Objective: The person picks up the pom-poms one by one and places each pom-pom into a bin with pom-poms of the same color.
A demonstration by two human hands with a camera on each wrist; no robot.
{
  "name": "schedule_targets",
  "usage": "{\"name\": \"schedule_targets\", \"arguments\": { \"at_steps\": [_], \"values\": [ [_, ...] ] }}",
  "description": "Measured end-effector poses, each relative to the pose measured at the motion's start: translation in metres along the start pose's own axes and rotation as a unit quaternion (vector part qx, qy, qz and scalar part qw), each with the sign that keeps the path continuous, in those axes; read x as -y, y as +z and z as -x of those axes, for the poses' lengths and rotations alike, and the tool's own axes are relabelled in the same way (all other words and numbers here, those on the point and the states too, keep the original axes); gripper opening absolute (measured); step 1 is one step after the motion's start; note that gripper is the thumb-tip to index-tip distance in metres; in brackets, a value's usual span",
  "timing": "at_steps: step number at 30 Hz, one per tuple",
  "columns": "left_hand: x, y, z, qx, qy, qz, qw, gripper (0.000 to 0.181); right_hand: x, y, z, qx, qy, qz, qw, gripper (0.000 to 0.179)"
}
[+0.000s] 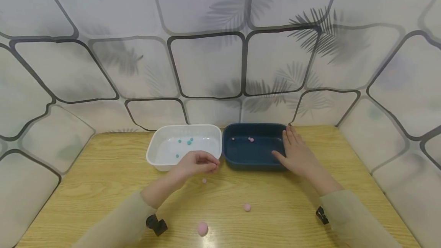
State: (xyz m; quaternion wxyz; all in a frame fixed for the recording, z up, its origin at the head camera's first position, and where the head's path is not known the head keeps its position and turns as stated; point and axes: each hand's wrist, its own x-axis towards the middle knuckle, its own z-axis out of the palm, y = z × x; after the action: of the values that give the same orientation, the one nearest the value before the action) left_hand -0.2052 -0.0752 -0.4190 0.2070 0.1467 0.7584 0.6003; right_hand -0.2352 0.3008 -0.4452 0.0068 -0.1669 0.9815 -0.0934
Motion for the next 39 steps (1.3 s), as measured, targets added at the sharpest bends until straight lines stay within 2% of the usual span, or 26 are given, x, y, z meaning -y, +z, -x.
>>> {"name": "schedule_targets", "arguments": {
  "at_steps": [7,11,22,25,30,39],
  "values": [
    [0.011,0.001,0.011,-0.011,-0.005,-0.006,0.9999,0.021,0.001,0.0,-0.001,0.001,0.001,-0.001,1.0,0.097],
    [0.018,0.001,0.016,-0.021,0.003,-0.009,0.9997,0.019,0.001,-0.001,-0.001,0.001,0.002,-0.002,1.0,0.097],
    [0.041,-0.001,0.025,-0.05,0.041,-0.08,0.9947,0.02,0.0,0.0,0.0,-0.002,0.0,-0.002,1.0,0.097],
    [0.048,-0.001,0.026,-0.07,0.056,-0.101,0.9909,0.017,0.0,0.0,-0.001,-0.002,-0.001,-0.002,1.0,0.097],
    [0.056,-0.002,0.026,-0.102,0.087,-0.149,0.9798,0.011,-0.001,0.0,-0.001,-0.003,-0.001,-0.002,1.0,0.097],
    [0.06,-0.004,0.024,-0.115,0.094,-0.212,0.9659,0.01,0.001,-0.003,-0.001,0.0,0.0,-0.005,1.0,0.097]
  ]
}}
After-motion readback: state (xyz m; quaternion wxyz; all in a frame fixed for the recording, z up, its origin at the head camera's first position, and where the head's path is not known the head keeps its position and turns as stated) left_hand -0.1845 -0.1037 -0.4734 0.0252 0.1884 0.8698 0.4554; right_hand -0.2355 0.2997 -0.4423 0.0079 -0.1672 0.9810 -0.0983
